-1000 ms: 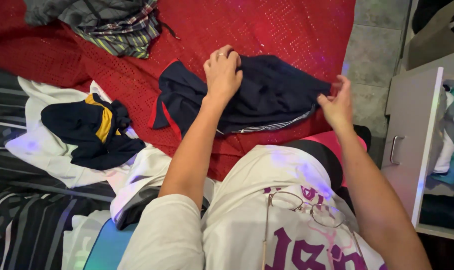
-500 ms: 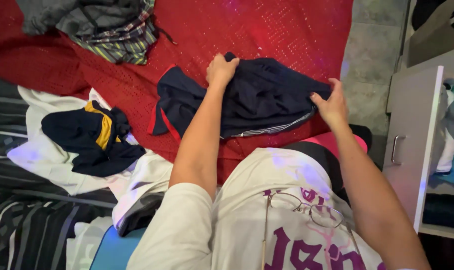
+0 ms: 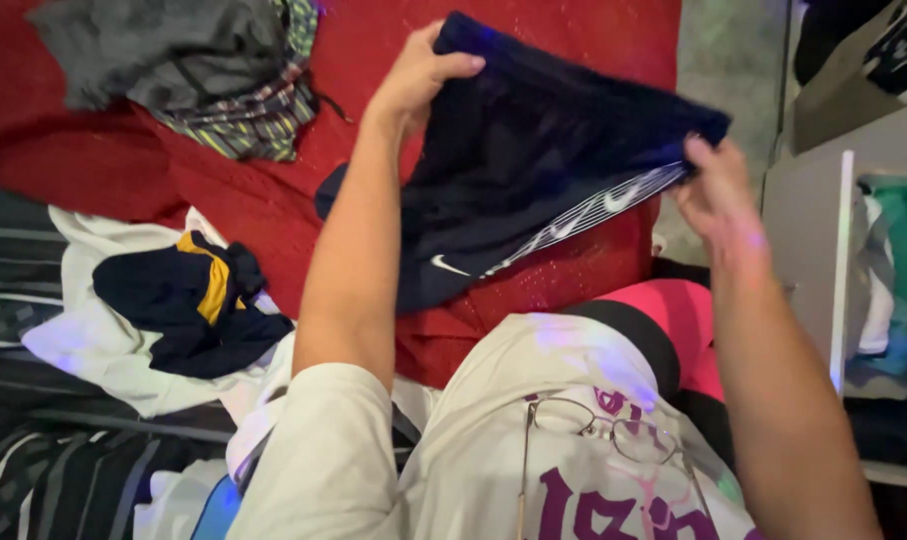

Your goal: The person folds several pieces of clothing on a red bedspread, including dark shorts and a navy-and-yellow jersey, then places each folded item into an open drawer. The person handles each garment one at a time, smoothing and folding them before storing them.

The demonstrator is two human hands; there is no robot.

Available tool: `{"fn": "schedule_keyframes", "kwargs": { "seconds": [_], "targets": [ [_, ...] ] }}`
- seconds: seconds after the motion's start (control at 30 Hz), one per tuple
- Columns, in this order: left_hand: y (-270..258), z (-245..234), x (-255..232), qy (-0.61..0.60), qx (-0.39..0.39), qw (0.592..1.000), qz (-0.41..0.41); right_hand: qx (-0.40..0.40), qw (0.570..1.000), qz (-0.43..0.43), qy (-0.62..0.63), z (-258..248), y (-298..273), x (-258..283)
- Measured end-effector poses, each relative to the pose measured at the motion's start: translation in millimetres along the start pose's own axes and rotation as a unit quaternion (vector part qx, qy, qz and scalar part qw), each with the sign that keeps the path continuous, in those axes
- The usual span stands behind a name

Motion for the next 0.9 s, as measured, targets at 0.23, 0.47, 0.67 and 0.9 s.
{"fn": "schedule_keyframes", "kwargs": {
  "seconds": [0.23,0.47,0.67,0.9],
  "targets": [
    [0.2,32.2,-111.4,0.062,0.093,0.990,0.081,0.042,0.976,-0.214,-0.027,39.4,-34.8,153.0],
    [8.7,30.3,-148.2,0.115,0.067,0.987,0.086,0.046,0.932,-0.326,-0.148,52.4,-45.3,232.0],
    [2.3,37.3,-160.7,0.179,0.021,0.980,0.086,0.042,0.913,-0.366,-0.177,47.1,-32.7,257.6],
    [-14.9,49.1,-161.9,0.107,0.120,0.986,0.031,0.145,0.924,-0.325,-0.140,66.8,-67.1,266.4]
  ]
}}
Point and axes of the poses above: each hand's wrist, its own y-axis towards the middle knuckle, its own z-axis out of the palm, x = y × z, the point moved 5 cm from there along y, towards the middle knuckle, and after that the axes turned 8 degrees about -y, right-handed, at the moved point
